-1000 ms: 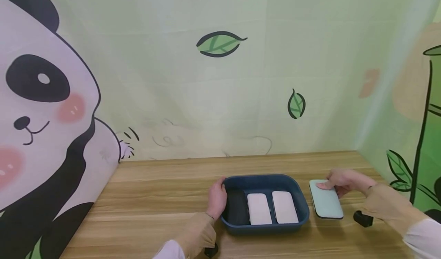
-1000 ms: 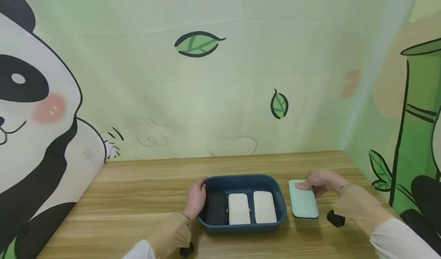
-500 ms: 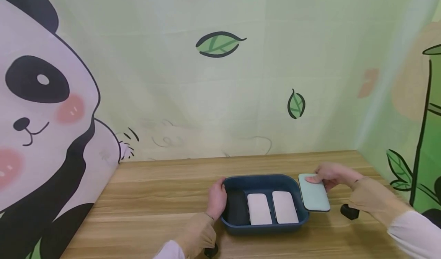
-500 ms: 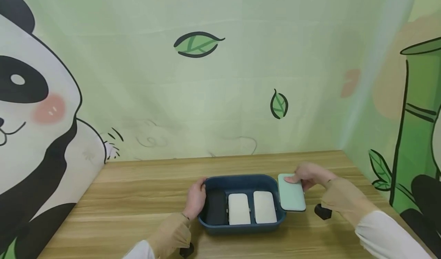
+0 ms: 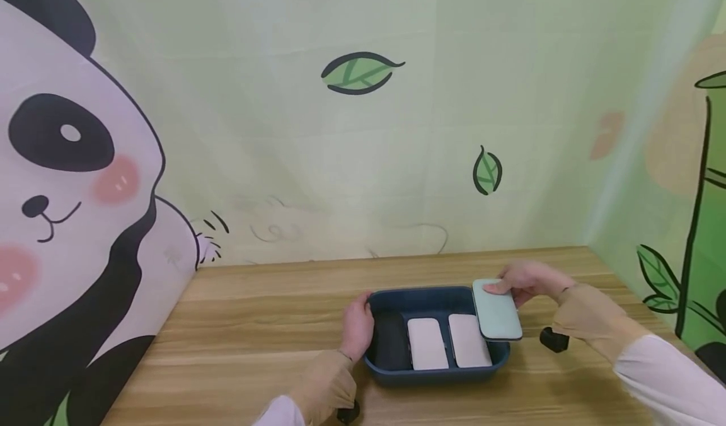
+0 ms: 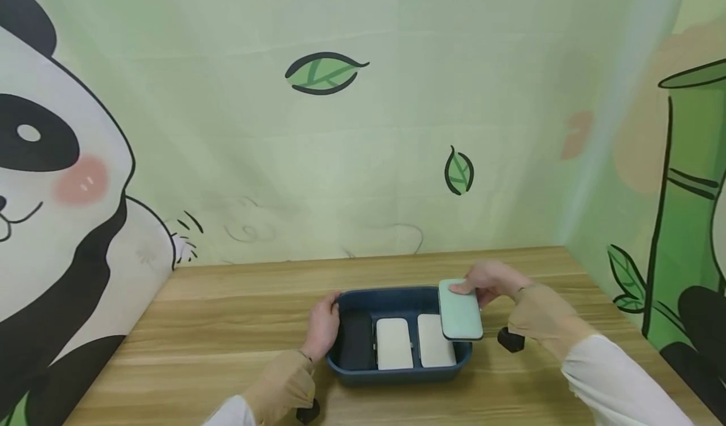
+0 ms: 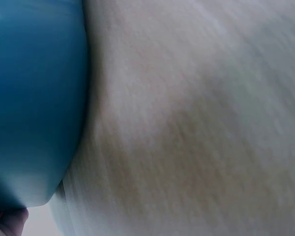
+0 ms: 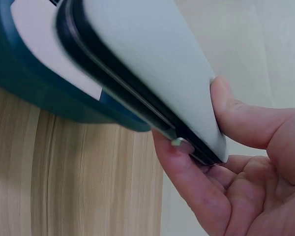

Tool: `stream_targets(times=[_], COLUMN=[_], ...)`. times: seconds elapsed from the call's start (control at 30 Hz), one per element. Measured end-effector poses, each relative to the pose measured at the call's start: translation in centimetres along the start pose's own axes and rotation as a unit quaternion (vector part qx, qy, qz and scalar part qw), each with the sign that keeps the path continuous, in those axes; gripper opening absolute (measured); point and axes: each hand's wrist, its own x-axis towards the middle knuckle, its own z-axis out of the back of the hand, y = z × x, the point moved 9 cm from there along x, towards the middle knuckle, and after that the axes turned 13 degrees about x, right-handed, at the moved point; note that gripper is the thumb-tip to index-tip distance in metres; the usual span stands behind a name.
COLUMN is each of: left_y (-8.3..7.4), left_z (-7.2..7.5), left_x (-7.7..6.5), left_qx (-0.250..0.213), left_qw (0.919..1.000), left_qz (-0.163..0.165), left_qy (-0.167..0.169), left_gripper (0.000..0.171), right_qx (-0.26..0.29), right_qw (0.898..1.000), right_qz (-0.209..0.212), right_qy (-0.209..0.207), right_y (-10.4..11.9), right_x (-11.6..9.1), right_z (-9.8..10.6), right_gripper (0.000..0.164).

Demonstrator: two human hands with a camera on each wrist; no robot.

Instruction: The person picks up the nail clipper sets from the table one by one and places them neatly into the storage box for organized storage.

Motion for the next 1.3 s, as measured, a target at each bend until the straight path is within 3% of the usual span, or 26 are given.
stream_targets(times=[0.27, 0.73, 1.3], left_y=[0.0, -0.1, 0.0], left_z=[0.1, 0.1, 0.2], left_x=[-0.2, -0.2, -0.3], left_qx=[-0.004, -0.014, -0.017], left_qw=[1.0000, 0.9998, 0.9998], left_qz=[0.003, 0.002, 0.001], left_qy=[0.000, 0.010, 0.008], left_gripper=[0.025, 0.025, 0.024], right_qx=[-0.014, -0.013, -0.035], right_qw=[1.000, 1.000, 0.998], right_qz=[0.002, 0.005, 0.045], right_qy=[-0.018, -0.014, -0.003], right_y=[0.7, 2.4, 4.1], right_x=[0.7, 1.8, 3.1], right_z=[-0.9, -2.8, -5.5], right_gripper=[0.057, 0.044, 0.037])
